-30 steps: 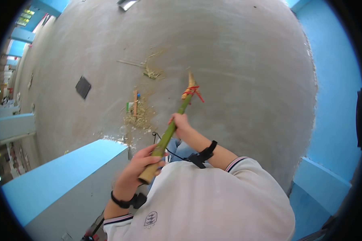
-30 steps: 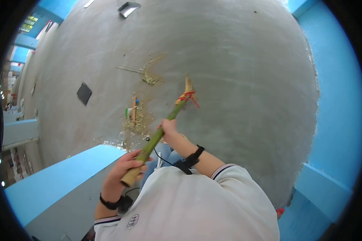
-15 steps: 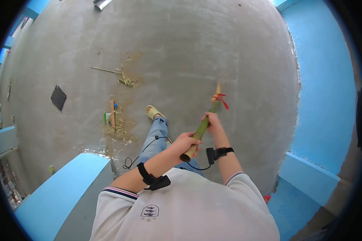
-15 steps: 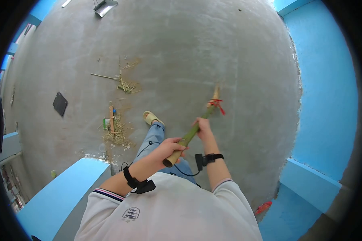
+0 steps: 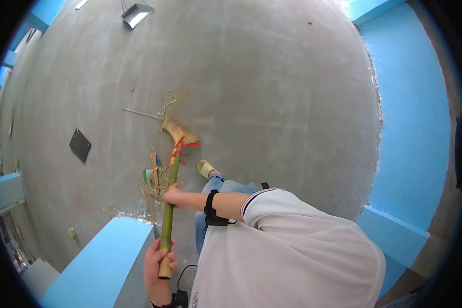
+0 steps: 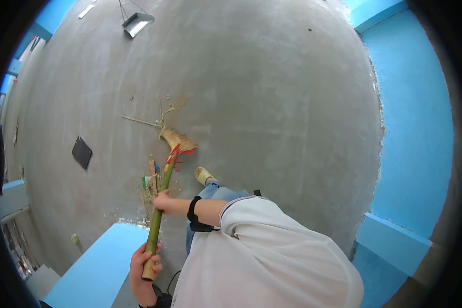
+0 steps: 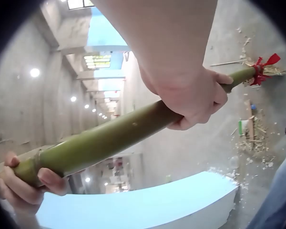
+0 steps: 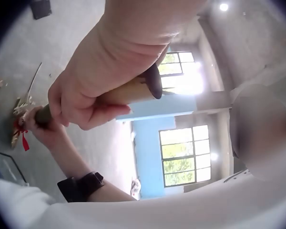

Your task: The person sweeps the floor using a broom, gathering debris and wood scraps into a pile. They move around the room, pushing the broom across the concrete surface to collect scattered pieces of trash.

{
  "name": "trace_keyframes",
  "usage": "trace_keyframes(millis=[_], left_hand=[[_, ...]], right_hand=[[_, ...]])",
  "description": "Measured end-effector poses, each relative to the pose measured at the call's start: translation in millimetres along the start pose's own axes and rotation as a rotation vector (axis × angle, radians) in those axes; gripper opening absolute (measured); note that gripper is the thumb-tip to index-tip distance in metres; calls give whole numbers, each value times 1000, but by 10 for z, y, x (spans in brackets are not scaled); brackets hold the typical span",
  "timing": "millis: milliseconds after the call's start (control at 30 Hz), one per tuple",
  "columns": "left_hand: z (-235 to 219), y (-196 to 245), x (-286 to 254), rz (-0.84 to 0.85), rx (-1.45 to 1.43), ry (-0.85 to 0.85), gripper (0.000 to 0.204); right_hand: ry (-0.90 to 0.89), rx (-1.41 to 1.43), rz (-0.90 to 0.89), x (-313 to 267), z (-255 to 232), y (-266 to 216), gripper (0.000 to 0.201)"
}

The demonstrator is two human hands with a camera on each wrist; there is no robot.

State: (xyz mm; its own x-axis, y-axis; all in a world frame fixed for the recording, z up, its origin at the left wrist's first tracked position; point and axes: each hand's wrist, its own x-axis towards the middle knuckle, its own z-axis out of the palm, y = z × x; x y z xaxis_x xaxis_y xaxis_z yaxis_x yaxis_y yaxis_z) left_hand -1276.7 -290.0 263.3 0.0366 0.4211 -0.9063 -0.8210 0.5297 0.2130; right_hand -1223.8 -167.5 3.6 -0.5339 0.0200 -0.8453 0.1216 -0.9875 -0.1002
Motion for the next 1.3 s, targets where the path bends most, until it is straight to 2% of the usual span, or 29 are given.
trace_keyframes(millis=[67,133,167,233,300,333,433,500,567,633,767,900,1000,1133,1200,1300], left_hand=[[55,51,-161,53,15,-29,54],[164,139,-309,114,218,-21,59],[212,184,-318,130,223,-27,59],[348,302,-309,88,234,-88,65],[515,412,-119,55,248,-125,68],[645,457,32,25,248,-169,70],[1242,529,624,-38,254,-254,72],[1792,497,1070,-43,550,-329,73],[2405,427,1467,-79,623,-443,74],[3028,327,1855,-129,697,-503,74],[4197,-27,2625,-254,719,-572,73],[5100,-636,3203,-369,765,-612,75],[5453,-1144,3441,-429,750,-553,76],[5597,-1304,3464,-470,676,-410,71],[5480,-1103,3384,-512,531,-333,65],[4978,-464,3156,-514,339,-293,57]], right_hand=[[-27,-18,27,-235,187,-72,89],[-34,-102,-17,-465,332,-204,89],[-42,-109,-31,-557,356,-301,89],[83,-58,-80,-764,261,-504,90],[90,-27,-123,-879,34,-769,90],[176,-22,-185,-863,-137,-910,90],[350,38,-340,-860,-841,-1456,93],[431,132,-395,-1108,-1369,-1886,91],[487,234,-483,-1266,-1963,-2232,89],[608,376,-586,-1546,-2510,-2576,74],[756,470,-698,-2027,-3789,-3103,29],[840,583,-730,-2471,-4967,-3234,10],[838,637,-740,-2658,-5641,-3164,8],[755,606,-621,-2509,-5909,-3076,5],[731,388,-556,-2236,-5652,-3113,3],[811,280,-368,-1806,-4911,-3323,11]])
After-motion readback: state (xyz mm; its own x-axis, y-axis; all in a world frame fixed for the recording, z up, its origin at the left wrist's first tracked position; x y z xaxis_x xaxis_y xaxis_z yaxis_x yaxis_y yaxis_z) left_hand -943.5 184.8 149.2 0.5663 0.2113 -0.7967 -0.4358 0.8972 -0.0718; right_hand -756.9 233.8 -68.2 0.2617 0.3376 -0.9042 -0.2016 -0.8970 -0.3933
